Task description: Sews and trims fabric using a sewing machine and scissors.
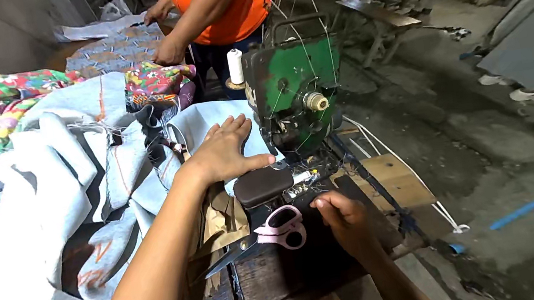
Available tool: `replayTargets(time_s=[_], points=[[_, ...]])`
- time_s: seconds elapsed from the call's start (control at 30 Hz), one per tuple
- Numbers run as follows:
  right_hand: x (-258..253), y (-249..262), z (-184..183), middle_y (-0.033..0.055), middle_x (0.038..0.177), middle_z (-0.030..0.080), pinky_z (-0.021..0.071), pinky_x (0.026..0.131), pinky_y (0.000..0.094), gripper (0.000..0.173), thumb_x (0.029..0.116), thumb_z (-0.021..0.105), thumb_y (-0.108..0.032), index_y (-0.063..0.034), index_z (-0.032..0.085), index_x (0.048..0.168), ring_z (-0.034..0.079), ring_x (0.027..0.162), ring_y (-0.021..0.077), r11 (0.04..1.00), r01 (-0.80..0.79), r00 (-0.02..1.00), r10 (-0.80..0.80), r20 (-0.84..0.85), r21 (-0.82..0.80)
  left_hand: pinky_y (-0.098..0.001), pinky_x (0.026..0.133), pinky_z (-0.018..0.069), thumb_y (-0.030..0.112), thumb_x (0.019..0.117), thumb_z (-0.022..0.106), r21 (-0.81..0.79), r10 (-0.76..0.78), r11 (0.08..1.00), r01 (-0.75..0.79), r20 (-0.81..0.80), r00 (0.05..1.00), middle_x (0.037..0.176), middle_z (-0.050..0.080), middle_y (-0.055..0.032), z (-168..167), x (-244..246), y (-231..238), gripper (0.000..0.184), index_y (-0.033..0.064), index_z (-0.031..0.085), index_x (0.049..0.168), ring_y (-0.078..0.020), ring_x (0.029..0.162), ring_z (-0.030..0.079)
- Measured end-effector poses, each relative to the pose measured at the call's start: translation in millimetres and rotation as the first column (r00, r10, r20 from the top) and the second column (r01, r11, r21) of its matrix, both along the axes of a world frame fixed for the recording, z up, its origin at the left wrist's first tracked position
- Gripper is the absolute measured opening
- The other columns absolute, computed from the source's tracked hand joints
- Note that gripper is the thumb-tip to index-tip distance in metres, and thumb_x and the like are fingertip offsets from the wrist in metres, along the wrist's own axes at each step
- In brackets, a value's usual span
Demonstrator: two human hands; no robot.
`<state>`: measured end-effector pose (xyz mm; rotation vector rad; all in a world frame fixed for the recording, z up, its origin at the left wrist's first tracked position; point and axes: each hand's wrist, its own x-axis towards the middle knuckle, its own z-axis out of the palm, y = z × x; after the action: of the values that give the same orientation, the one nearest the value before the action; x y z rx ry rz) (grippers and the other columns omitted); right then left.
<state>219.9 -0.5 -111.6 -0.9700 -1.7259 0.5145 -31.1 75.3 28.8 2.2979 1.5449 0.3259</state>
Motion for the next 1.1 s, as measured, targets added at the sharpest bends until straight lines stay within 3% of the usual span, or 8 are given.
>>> replayTargets(time_s=[0.37,0.8,0.97,1.1], points=[[1,2,0,-0.0069,0.067,0.058,0.0414,0.059,0.0053,0.024,0.0983,0.052,-0.010,0.0018,0.068,0.086,0.049,0.060,-0.0119,1.000,-0.030,0.999,0.030,-0.030,0.005,-0.0600,0.126,0.0098,0.059,0.0931,0.067,0.011,-0.005,1.000,0.005,0.017,1.000,0.167,0.028,-0.0224,-1,-4,9,0.095,-0.0019,0.034,0.158,-0.0375,0.157,0.020],[1,2,-2,-0.0055,0.066,0.059,0.0418,0.058,0.0053,0.024,0.0976,0.053,-0.010,0.0028,0.069,0.086,0.049,0.060,-0.0117,1.000,-0.029,0.998,0.028,-0.059,-0.007,-0.0599,0.126,0.0111,0.053,0.0928,0.071,0.001,-0.009,1.000,0.009,0.020,1.000,0.167,0.031,-0.0173,-1,-7,18,0.089,0.0039,0.037,0.159,-0.0367,0.157,0.020],[2,3,-3,-0.0036,0.067,0.060,0.0433,0.059,0.0072,0.025,0.0987,0.052,-0.011,0.0029,0.069,0.087,0.050,0.060,-0.0097,0.999,-0.049,0.998,0.049,-0.047,0.005,-0.0607,0.125,0.0114,0.053,0.0911,0.073,0.002,-0.024,1.000,0.024,0.041,0.999,0.166,0.031,-0.0200,-2,-10,24,0.091,0.0038,0.038,0.158,-0.0385,0.157,0.021],[2,1,-1,-0.0038,0.066,0.060,0.0432,0.058,0.0066,0.025,0.0973,0.053,-0.011,0.0033,0.070,0.086,0.051,0.059,-0.0102,0.999,-0.041,0.998,0.040,-0.050,-0.017,-0.0602,0.126,0.0094,0.047,0.0971,0.067,-0.045,-0.044,0.998,0.047,0.055,0.998,0.167,0.028,-0.0210,4,-13,29,0.083,0.0017,0.036,0.159,-0.0381,0.157,0.019]])
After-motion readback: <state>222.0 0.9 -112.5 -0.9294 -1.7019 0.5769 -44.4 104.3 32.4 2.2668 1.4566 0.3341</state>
